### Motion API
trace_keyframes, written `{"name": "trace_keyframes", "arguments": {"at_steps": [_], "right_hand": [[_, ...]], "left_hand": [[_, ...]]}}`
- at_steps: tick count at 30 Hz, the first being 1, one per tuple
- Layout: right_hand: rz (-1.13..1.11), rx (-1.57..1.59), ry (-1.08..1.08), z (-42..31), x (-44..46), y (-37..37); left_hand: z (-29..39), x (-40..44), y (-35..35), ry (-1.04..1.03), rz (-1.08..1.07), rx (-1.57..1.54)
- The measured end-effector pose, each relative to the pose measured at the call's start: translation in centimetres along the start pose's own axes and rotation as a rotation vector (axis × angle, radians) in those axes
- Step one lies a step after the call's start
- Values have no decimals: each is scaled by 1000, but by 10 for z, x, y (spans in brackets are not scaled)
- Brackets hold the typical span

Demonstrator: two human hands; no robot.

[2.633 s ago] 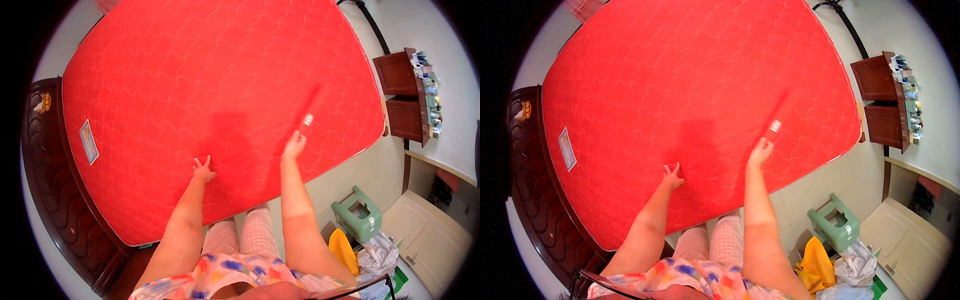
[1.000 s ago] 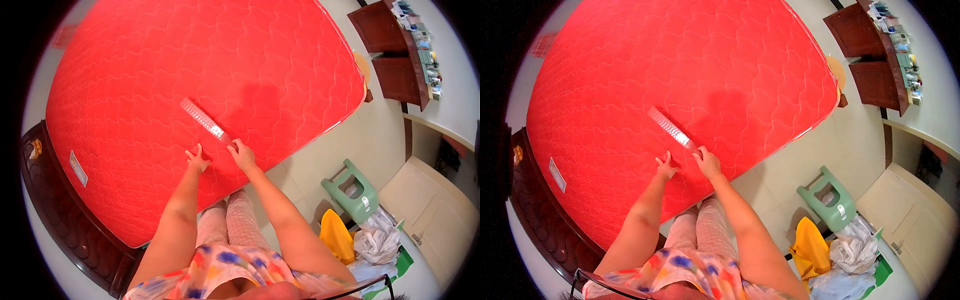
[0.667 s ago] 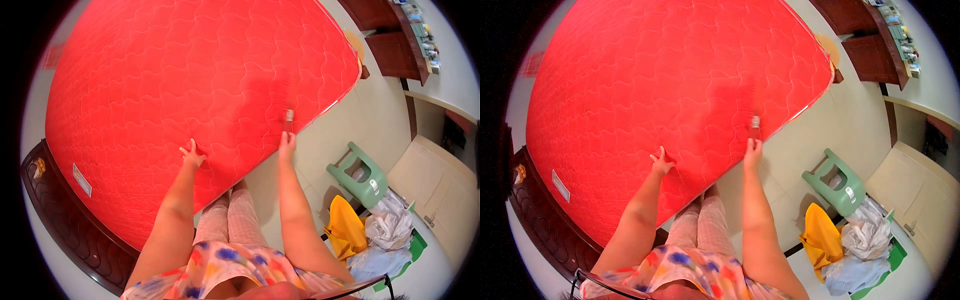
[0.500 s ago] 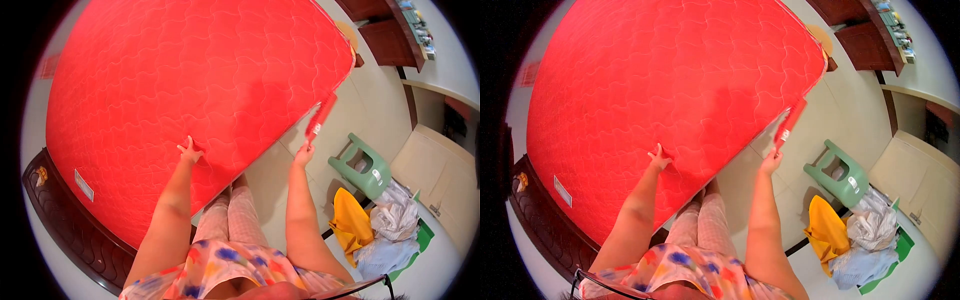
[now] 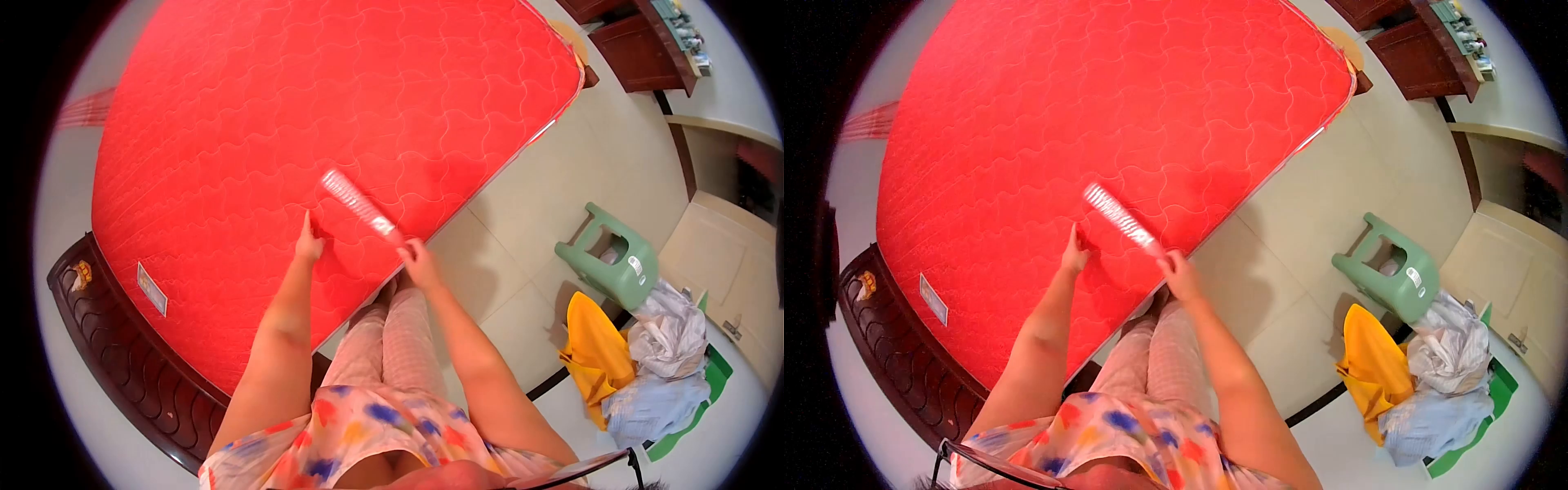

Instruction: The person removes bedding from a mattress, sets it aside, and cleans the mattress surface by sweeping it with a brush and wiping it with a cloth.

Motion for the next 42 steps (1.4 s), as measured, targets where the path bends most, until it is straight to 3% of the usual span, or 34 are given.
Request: {"name": "trace_keyframes", "arguments": {"at_steps": [4,6,10,12,14,16,19,23,25,27,29,32,36,42], "right_hand": [[-140,-176,-2,-10,5,-45],[-33,-49,-4,16,8,-30],[243,189,-89,89,-5,35],[409,175,-195,102,-28,90],[656,92,-165,130,-48,139],[796,345,-243,158,-67,165],[887,469,-241,162,-75,178],[640,124,-17,76,-42,126],[345,91,3,31,-20,61],[175,65,192,-2,0,-4],[-80,-119,68,-32,8,-57],[-168,-227,89,-57,22,-101],[-18,-232,-1,-49,38,-82],[535,43,-86,10,11,48]], "left_hand": [[-16,-40,2,79,151,298],[-16,-59,-13,196,141,325],[-19,-72,-35,148,160,310],[-14,-75,-41,189,149,299],[-10,-78,-43,219,141,273],[-11,-75,-43,215,136,267],[-11,-78,-40,213,121,233],[-19,-76,-39,223,76,258],[-30,-70,-40,167,69,240],[-33,-72,-38,143,62,213],[-21,-81,-37,149,56,177],[-14,-88,-35,140,48,215],[-29,-83,-35,75,53,201],[-35,-78,-38,146,-5,158]]}}
Point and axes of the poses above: each hand's wrist, its own x-axis towards the middle knuckle, its own y-axis out of the back of the hand, z = x × y, the point moved 10 cm from there along x, towards the middle knuckle, and after that the axes turned 8 degrees about -z, right-handed, at the moved point
